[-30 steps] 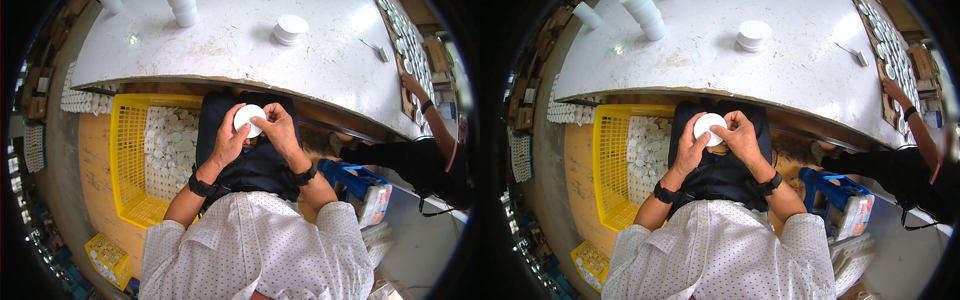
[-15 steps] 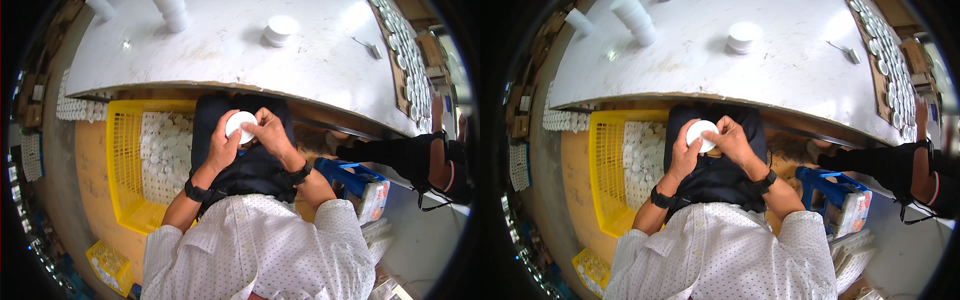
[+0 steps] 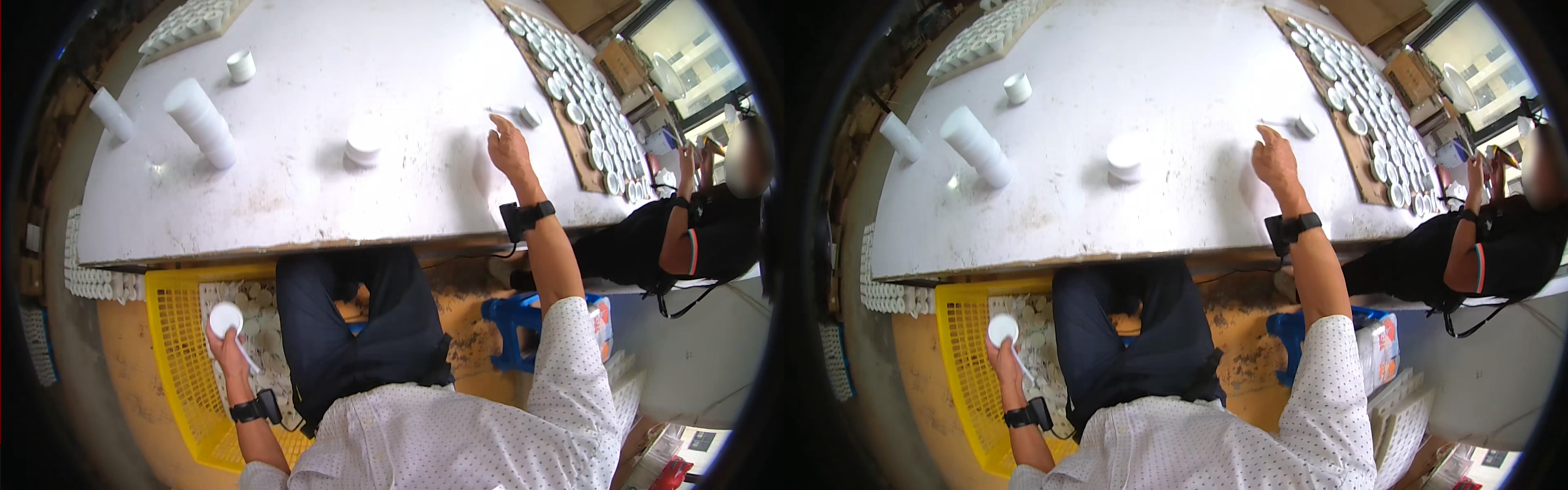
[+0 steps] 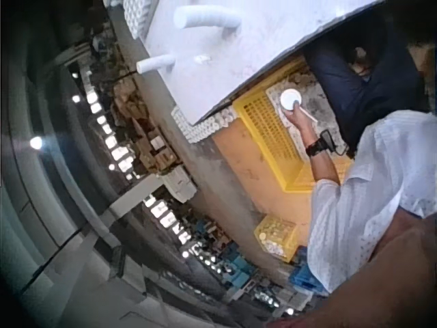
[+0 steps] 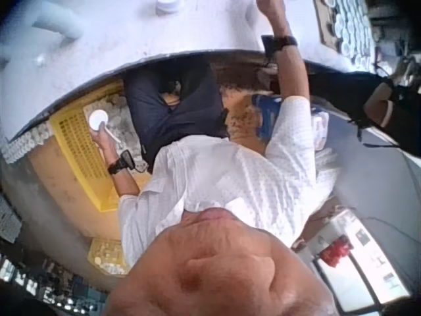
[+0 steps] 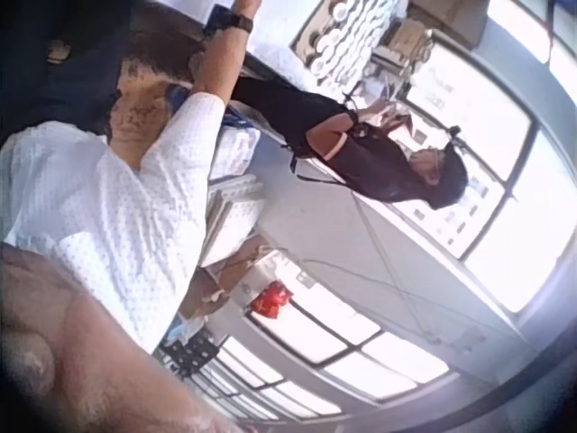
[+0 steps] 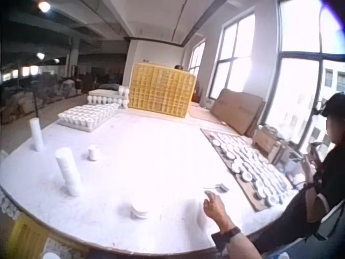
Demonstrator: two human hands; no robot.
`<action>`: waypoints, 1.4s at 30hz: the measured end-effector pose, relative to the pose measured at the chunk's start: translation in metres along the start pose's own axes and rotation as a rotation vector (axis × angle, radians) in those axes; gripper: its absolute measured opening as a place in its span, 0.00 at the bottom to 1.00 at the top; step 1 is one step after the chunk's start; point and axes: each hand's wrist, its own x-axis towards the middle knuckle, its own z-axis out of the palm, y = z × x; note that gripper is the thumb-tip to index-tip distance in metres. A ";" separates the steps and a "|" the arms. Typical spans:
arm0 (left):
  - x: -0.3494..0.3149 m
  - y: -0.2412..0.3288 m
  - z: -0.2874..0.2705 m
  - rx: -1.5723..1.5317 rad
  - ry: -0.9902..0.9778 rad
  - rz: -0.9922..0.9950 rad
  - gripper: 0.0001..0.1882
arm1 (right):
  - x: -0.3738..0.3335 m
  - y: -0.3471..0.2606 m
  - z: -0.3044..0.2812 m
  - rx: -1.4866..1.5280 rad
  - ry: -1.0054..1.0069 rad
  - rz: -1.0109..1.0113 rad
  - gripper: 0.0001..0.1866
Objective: Manually assembling or packaging small white circular components by placing membranes/filters into housings.
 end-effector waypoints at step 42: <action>-0.106 0.063 0.213 -0.395 -1.110 -0.427 0.28 | -0.221 -0.166 -0.045 0.386 -0.134 -0.708 0.12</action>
